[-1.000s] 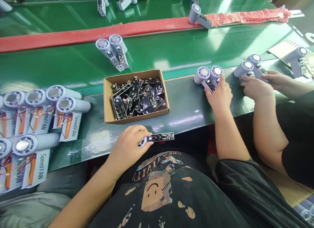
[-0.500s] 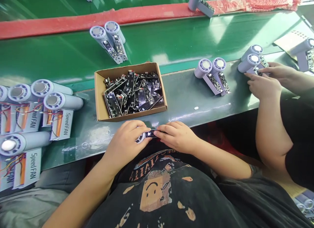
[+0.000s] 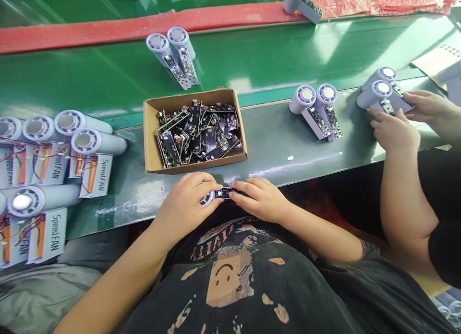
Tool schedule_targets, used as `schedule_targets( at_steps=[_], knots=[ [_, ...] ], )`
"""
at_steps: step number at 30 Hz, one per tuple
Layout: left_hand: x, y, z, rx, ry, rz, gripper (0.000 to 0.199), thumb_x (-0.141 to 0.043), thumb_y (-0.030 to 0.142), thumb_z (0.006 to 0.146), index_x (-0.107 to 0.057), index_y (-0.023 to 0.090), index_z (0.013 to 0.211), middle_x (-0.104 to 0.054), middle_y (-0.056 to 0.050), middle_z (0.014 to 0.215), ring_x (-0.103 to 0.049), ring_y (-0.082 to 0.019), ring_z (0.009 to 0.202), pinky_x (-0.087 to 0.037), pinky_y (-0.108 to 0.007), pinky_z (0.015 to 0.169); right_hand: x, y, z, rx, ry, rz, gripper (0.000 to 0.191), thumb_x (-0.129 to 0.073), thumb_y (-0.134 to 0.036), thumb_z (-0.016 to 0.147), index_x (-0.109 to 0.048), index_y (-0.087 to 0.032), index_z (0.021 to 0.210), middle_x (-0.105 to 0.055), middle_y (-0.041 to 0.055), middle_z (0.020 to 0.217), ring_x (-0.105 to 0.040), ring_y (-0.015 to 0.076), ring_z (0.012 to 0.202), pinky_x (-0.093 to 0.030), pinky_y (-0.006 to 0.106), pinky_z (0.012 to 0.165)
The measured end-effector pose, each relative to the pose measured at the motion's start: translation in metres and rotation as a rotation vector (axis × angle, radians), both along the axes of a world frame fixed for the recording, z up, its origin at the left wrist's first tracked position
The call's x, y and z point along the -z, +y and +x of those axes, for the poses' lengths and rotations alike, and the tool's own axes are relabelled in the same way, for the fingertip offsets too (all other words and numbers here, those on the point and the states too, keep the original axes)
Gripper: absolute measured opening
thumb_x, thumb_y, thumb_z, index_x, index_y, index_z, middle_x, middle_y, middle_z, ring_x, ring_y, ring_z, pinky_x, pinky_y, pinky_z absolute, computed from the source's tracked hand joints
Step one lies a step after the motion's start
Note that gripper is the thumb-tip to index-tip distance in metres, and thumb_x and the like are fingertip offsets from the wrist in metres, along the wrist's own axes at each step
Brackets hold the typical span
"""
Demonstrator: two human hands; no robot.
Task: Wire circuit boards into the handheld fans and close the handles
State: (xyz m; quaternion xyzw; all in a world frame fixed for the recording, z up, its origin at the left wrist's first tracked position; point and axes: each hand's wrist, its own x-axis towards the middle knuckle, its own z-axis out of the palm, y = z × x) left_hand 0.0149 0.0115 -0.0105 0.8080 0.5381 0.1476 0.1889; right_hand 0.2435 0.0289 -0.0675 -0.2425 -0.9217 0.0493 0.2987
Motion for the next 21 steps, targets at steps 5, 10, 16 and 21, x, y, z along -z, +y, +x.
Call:
schedule_targets(
  at_steps=[5,10,16,21],
  knots=[
    [0.0004,-0.0007,-0.0005,0.005,0.000,0.004,0.013,-0.070,0.020,0.081,-0.071,0.020,0.094,-0.067,-0.005,0.099,-0.059,-0.023,0.092,-0.051,-0.039,0.081,0.0043,0.0018,0.0003,0.003,0.073,-0.016,0.024,-0.063,-0.015,0.089,-0.064,-0.016,0.113,-0.072,0.0116,0.108,-0.066,0.0174,0.092,-0.055,0.032,0.078],
    [0.0010,-0.0018,-0.0013,0.007,-0.010,0.003,0.013,-0.070,0.020,0.081,-0.071,0.020,0.094,-0.067,-0.006,0.100,-0.059,-0.024,0.092,-0.050,-0.039,0.081,0.0046,0.0014,-0.0005,0.020,0.110,-0.052,0.021,-0.062,-0.017,0.091,-0.064,-0.020,0.111,-0.072,0.0091,0.107,-0.068,0.0165,0.094,-0.057,0.031,0.078],
    [0.0017,-0.0011,-0.0005,0.001,-0.005,-0.001,0.014,-0.070,0.019,0.081,-0.071,0.019,0.095,-0.066,-0.006,0.099,-0.059,-0.024,0.093,-0.050,-0.039,0.081,-0.0010,0.0009,-0.0030,0.027,0.068,-0.005,0.018,-0.061,-0.017,0.091,-0.061,-0.018,0.109,-0.073,0.0099,0.108,-0.067,0.0169,0.090,-0.057,0.032,0.077],
    [0.0030,-0.0006,-0.0005,0.006,-0.013,0.004,0.014,-0.071,0.018,0.081,-0.070,0.018,0.095,-0.066,-0.006,0.098,-0.059,-0.024,0.093,-0.050,-0.040,0.081,-0.0011,0.0027,-0.0025,0.028,0.084,0.048,0.025,-0.063,-0.023,0.090,-0.057,-0.021,0.114,-0.072,0.0097,0.111,-0.066,0.0191,0.093,-0.055,0.034,0.078]
  ],
)
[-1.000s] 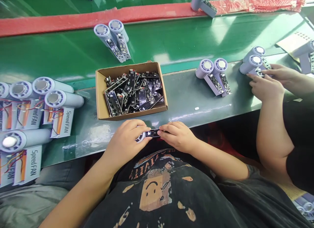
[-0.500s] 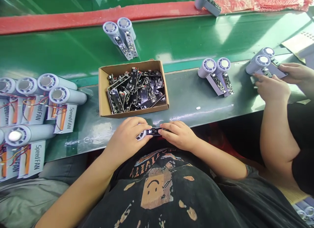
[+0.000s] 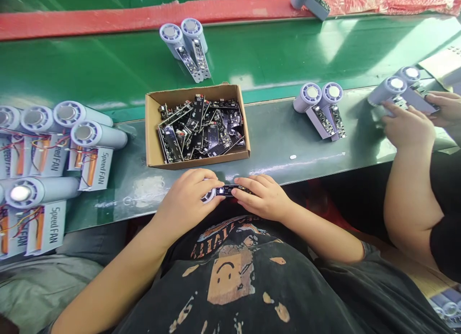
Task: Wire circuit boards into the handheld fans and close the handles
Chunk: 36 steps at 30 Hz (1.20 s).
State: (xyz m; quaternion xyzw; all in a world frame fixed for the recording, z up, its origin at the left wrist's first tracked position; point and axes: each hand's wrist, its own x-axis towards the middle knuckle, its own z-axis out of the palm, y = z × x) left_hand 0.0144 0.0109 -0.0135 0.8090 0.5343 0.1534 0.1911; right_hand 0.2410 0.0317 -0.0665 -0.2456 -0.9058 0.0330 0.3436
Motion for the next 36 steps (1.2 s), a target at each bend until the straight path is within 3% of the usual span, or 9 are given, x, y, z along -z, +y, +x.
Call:
schedule_targets(
  at_steps=[12,18,24,32,36],
  knots=[
    [0.001,0.000,-0.002,0.006,-0.013,-0.003,0.014,-0.071,0.019,0.081,-0.070,0.019,0.095,-0.065,-0.006,0.099,-0.058,-0.024,0.092,-0.049,-0.040,0.082,0.000,0.001,0.004,0.011,-0.049,-0.012,0.022,-0.063,-0.018,0.088,-0.060,-0.022,0.109,-0.074,0.0055,0.106,-0.066,0.0156,0.083,-0.052,0.031,0.074],
    [0.000,0.000,-0.002,0.012,-0.013,0.002,0.014,-0.071,0.020,0.081,-0.071,0.018,0.095,-0.066,-0.006,0.098,-0.058,-0.024,0.091,-0.049,-0.040,0.080,-0.006,-0.003,0.000,0.067,-0.076,-0.045,0.013,-0.064,-0.024,0.087,-0.064,-0.024,0.100,-0.075,0.0023,0.103,-0.065,0.0151,0.082,-0.046,0.031,0.072],
    [0.000,0.000,-0.001,0.010,-0.006,-0.001,0.015,-0.070,0.018,0.081,-0.071,0.018,0.096,-0.066,-0.006,0.099,-0.059,-0.025,0.092,-0.050,-0.041,0.080,-0.011,-0.004,0.003,0.079,-0.059,-0.016,0.026,-0.063,-0.032,0.086,-0.062,-0.027,0.111,-0.071,0.0047,0.116,-0.064,0.0204,0.098,-0.045,0.038,0.086],
    [0.002,-0.001,-0.002,0.006,-0.007,0.023,0.015,-0.071,0.019,0.080,-0.071,0.019,0.096,-0.065,-0.006,0.098,-0.060,-0.025,0.092,-0.051,-0.042,0.081,-0.008,-0.003,0.002,0.044,-0.082,-0.031,0.020,-0.061,-0.026,0.088,-0.064,-0.025,0.107,-0.074,0.0027,0.108,-0.065,0.0183,0.091,-0.045,0.036,0.084],
    [0.004,-0.001,-0.001,0.013,-0.018,0.038,0.014,-0.070,0.019,0.081,-0.070,0.019,0.095,-0.065,-0.006,0.097,-0.060,-0.025,0.092,-0.052,-0.044,0.084,-0.009,-0.004,-0.007,0.087,-0.174,-0.139,0.031,-0.057,-0.034,0.094,-0.061,-0.020,0.120,-0.073,0.0066,0.108,-0.064,0.0202,0.091,-0.046,0.035,0.080]
  ],
)
